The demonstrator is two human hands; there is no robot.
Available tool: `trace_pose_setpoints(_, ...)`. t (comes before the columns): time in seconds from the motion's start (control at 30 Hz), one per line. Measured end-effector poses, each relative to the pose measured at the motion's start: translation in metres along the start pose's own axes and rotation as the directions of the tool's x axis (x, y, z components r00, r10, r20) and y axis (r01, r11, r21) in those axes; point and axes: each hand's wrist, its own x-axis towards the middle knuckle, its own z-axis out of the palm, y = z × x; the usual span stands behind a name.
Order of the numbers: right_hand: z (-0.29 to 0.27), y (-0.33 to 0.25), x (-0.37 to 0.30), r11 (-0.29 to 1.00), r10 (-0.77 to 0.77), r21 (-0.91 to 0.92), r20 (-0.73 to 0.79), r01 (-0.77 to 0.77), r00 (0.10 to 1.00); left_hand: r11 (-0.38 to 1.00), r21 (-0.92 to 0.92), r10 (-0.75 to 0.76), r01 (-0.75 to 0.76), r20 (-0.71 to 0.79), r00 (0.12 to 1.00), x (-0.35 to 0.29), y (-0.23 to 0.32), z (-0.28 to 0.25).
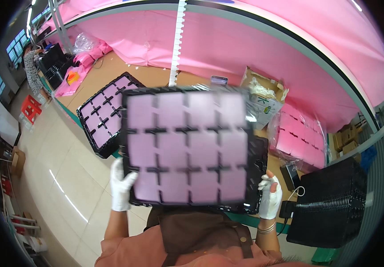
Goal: The person places pink foam inserts into black plastic trays and secures them with white adhesive tape. The person repeatedly picks up a foam insert, places it into a tray, and applies tape along the edges to hold it in place. The person then stacks the completed tray onto a growing pile.
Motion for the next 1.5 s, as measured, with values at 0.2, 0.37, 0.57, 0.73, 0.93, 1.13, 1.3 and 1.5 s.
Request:
trace_pose_setpoints(0.2,0.02,0.006,0.01,0.973,0.155,-0.2,0.215,-0.112,0.964,0.953,0.106,0.303,-0.284,-0.304,0.903,0.096,0.029,-0.092)
trace_pose_setpoints(0.37,0.045,0.015,-0.002,0.932,0.256,-0.347,0.424,-0.105,0.869,0.962,0.197,0.255,-0.187,-0.423,0.869,0.195,-0.013,-0.172)
trace_pose_setpoints(0.57,0.047,0.033,-0.009,0.908,0.314,-0.404,0.491,-0.107,0.813,0.743,0.63,0.226,0.227,-0.556,0.8,0.236,-0.072,-0.198)
trace_pose_setpoints(0.73,0.071,0.017,0.004,0.88,0.305,-0.475,0.605,0.025,0.735,0.677,0.676,0.332,0.292,-0.635,0.698,0.237,-0.086,-0.191)
trace_pose_setpoints(0.93,0.092,0.006,0.009,0.864,0.303,-0.491,0.679,0.108,0.668,0.455,0.876,0.561,0.163,-0.424,0.711,0.187,-0.04,-0.124)
trace_pose_setpoints(1.13,0.113,0.032,0.024,0.916,0.315,-0.401,0.732,0.009,0.604,0.404,0.709,0.591,-0.578,0.28,0.757,0.158,-0.049,0.02)
trace_pose_setpoints(1.3,0.156,0.041,0.049,0.92,0.392,-0.333,0.748,-0.209,0.535,0.87,0.488,-0.217,0.073,0.245,0.945,0.17,-0.1,0.079)
trace_pose_setpoints(1.5,0.2,0.055,0.061,0.947,0.295,-0.044,0.507,-0.317,0.81,0.954,0.076,-0.3,0.291,0.287,0.91,0.091,-0.042,0.116)
